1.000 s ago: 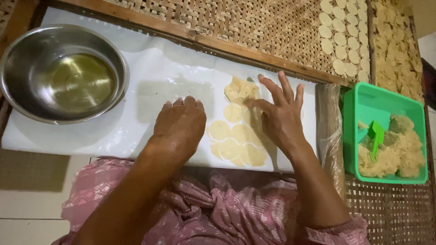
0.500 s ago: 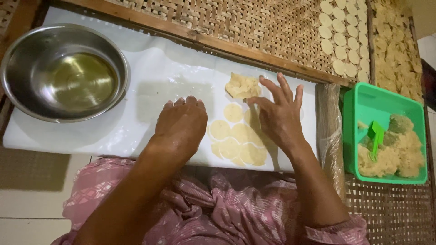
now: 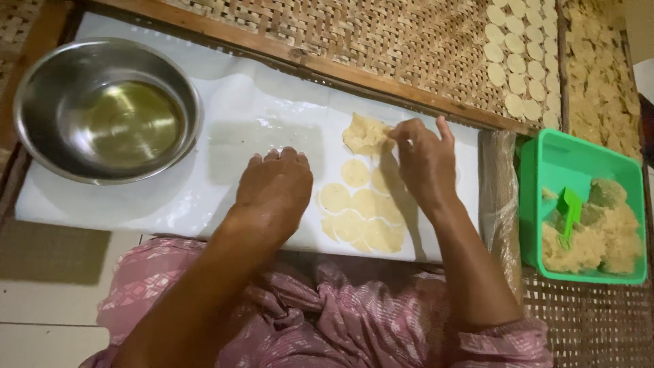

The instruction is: Rolling out dough and cutting it into small circular shapes using a mold.

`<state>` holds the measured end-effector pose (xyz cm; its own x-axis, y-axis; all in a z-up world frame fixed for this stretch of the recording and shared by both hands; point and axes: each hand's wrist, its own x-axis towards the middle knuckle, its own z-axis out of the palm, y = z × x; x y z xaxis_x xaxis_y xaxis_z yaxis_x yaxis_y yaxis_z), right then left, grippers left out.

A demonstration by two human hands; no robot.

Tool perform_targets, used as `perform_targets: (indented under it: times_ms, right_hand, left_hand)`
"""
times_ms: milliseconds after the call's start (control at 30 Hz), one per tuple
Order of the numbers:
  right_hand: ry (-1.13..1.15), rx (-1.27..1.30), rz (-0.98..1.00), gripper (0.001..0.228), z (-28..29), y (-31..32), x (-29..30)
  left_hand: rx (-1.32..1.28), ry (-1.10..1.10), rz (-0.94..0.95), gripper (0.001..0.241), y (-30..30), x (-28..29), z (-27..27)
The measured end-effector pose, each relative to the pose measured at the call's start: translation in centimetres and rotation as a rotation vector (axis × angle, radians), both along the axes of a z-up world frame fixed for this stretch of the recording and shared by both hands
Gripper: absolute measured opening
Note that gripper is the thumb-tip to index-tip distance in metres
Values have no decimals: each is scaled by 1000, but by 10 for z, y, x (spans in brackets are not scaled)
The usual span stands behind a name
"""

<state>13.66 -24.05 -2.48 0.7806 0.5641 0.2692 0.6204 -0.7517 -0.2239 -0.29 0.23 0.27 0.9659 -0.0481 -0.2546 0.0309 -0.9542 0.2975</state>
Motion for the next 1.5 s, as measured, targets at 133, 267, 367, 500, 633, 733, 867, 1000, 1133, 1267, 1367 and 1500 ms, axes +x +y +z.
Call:
perform_targets:
  times_ms: [133, 267, 367, 500, 633, 733, 867, 1000, 1133, 1267, 1367, 1500]
  right_hand:
    - [-116, 47, 125, 15, 17, -1, 3]
    - [-27, 182, 260, 26, 71, 64, -24]
    - [-50, 101, 488, 44, 88, 126, -40]
    - [-162, -131, 738, 55, 83, 202, -49]
    - [-141, -321, 719, 59, 73, 244, -52]
    - [-67, -410, 729, 61, 64, 258, -54]
    - [-118, -487, 705, 52, 55, 266, -57]
    - [-141, -535, 668, 53, 56, 270, -63]
    - [-131, -545, 667, 56, 60, 269, -58]
    - [-133, -444, 664, 45, 97, 239, -41]
    - [2, -171, 630, 25, 136, 186, -32]
    - [127, 100, 377, 25, 158, 113, -40]
  left_hand:
    - [20, -82, 100, 30, -19, 6, -40]
    - [209, 4, -127, 65, -24, 3, -2]
    - [317, -130, -136, 75, -45, -3, -25]
    - [321, -356, 71, 69, -44, -2, -46]
    - [293, -293, 77, 65, -27, -7, -43]
    - [257, -234, 68, 63, -21, -9, -41]
    - [218, -161, 58, 59, -12, -6, -36]
    - [183, -88, 45, 56, -4, -6, -28]
    - [165, -17, 25, 53, 4, -5, -19]
    - [128, 53, -68, 50, -8, 0, -12]
    - [166, -51, -77, 54, -20, 2, -31]
    - [150, -205, 43, 57, 8, -10, -20]
